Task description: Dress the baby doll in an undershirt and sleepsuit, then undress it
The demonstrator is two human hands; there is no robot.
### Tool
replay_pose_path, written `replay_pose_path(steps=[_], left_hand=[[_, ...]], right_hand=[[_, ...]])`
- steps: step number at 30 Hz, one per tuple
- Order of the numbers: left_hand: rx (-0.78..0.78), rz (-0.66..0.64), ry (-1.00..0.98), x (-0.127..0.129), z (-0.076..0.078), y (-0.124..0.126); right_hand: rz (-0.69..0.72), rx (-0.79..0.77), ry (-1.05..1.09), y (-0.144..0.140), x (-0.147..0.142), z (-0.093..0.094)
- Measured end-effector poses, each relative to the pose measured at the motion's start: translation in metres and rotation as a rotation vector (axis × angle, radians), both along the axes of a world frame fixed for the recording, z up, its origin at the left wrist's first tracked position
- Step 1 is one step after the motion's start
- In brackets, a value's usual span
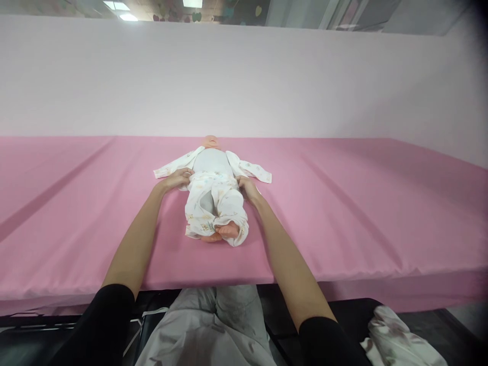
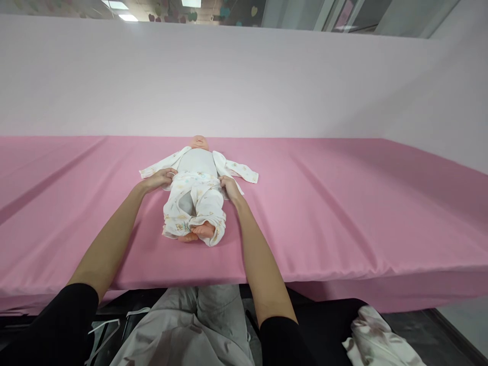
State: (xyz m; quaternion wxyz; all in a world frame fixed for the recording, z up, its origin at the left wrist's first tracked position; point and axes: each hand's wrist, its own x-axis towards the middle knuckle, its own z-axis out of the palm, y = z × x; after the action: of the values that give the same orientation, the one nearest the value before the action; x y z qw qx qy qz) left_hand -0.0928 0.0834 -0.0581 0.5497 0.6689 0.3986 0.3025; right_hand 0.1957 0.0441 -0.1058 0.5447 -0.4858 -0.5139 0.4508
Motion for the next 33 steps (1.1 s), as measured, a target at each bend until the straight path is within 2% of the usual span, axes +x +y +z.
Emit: replay_pose_path(steps=[3, 7, 11, 18, 23, 25, 28, 30, 33], left_hand=[[0.067, 0.002, 0.044, -0.003, 0.0, -0.001], [0.136, 0.065, 0.028, -0.002, -0.003, -0.003], [0.228, 0.117, 0.02, 0.003, -0.004, -0.003], [0.317, 0.219, 0.055, 0.015, -0.012, 0.003], [0.318, 0.275, 0.112, 0.023, -0.021, 0.007], [0.412, 0.239, 0.113, 0.026, -0.023, 0.008], [0.57, 0.219, 0.101, 0.03, -0.023, 0.008], [0.523, 0.249, 0.131, 0.032, -0.024, 0.01], [0.292, 0.278, 0.188, 0.032, -0.026, 0.015]], right_hand=[[0.123, -0.107, 0.169, -0.004, 0.007, 0.001], [0.205, -0.073, 0.125, -0.013, 0.015, 0.003], [0.142, -0.008, 0.043, -0.014, 0.013, 0.002], [-0.072, 0.043, 0.027, -0.003, 0.0, -0.008], [-0.089, 0.212, -0.103, 0.003, -0.007, -0.013], [-0.131, 0.247, -0.166, 0.006, -0.01, -0.013], [-0.235, 0.181, -0.174, 0.01, -0.014, -0.011], [-0.272, 0.106, -0.118, 0.01, -0.018, -0.008], [-0.267, 0.022, -0.059, 0.008, -0.021, -0.003]])
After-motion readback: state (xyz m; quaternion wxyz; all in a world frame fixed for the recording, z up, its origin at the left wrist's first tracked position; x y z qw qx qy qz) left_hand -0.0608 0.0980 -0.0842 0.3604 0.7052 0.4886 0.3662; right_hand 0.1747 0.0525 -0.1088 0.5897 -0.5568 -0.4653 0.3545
